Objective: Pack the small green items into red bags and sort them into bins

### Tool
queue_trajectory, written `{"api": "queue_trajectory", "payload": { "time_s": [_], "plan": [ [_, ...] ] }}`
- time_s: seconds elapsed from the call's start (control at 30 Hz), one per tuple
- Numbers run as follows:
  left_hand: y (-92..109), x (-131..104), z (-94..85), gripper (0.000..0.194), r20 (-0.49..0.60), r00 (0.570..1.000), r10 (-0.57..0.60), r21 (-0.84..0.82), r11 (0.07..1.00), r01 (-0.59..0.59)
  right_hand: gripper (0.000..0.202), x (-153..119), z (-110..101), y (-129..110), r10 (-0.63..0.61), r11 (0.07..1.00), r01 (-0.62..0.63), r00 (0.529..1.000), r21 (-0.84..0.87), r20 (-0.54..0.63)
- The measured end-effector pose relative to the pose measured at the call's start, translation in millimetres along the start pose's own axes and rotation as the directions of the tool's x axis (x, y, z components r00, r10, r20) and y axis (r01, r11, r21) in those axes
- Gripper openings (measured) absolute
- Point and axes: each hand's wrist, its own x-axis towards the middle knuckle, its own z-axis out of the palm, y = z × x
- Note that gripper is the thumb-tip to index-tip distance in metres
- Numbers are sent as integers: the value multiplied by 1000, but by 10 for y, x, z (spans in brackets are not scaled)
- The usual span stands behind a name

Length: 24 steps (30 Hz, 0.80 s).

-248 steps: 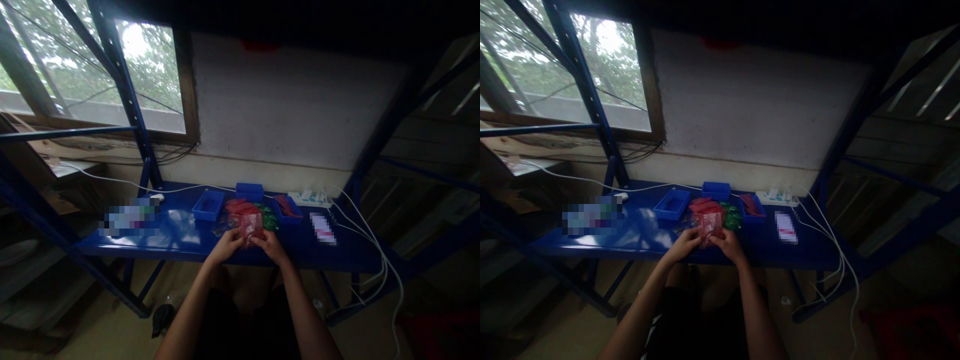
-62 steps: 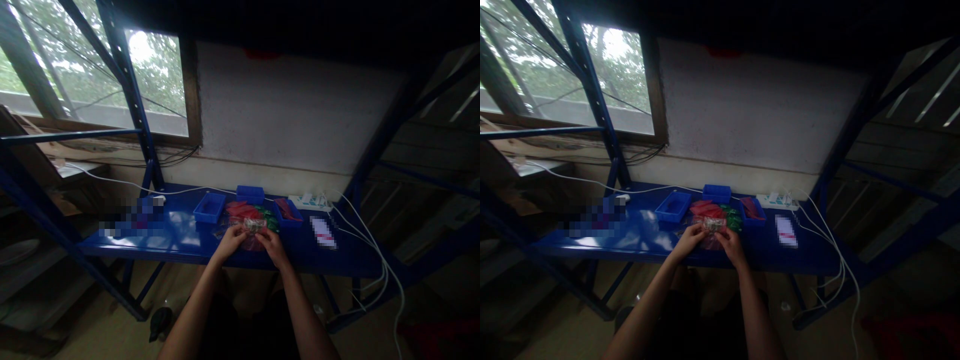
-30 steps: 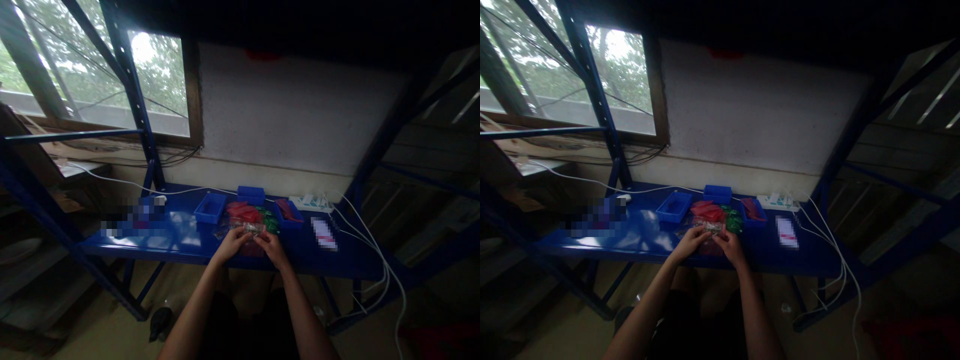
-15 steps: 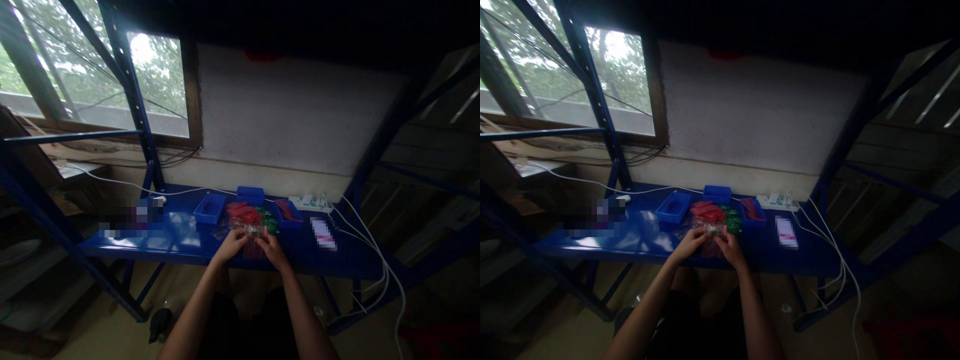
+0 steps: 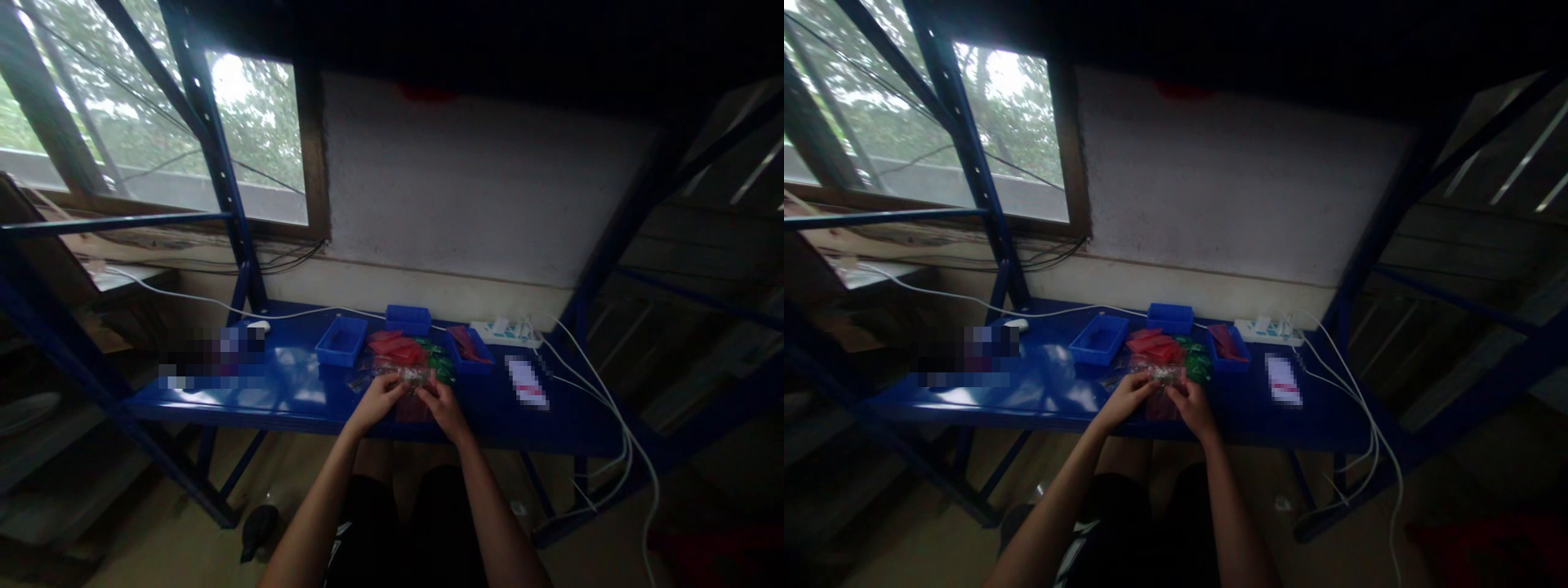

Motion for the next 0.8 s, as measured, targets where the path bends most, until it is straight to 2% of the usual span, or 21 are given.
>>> {"api": "queue_trajectory", "payload": {
  "time_s": [0.8],
  "plan": [
    [-32,9,-6,35,-3,1000,27,24,999,-27,29,12,-4,13,4,1000,-4,1000,10,14]
  ]
}}
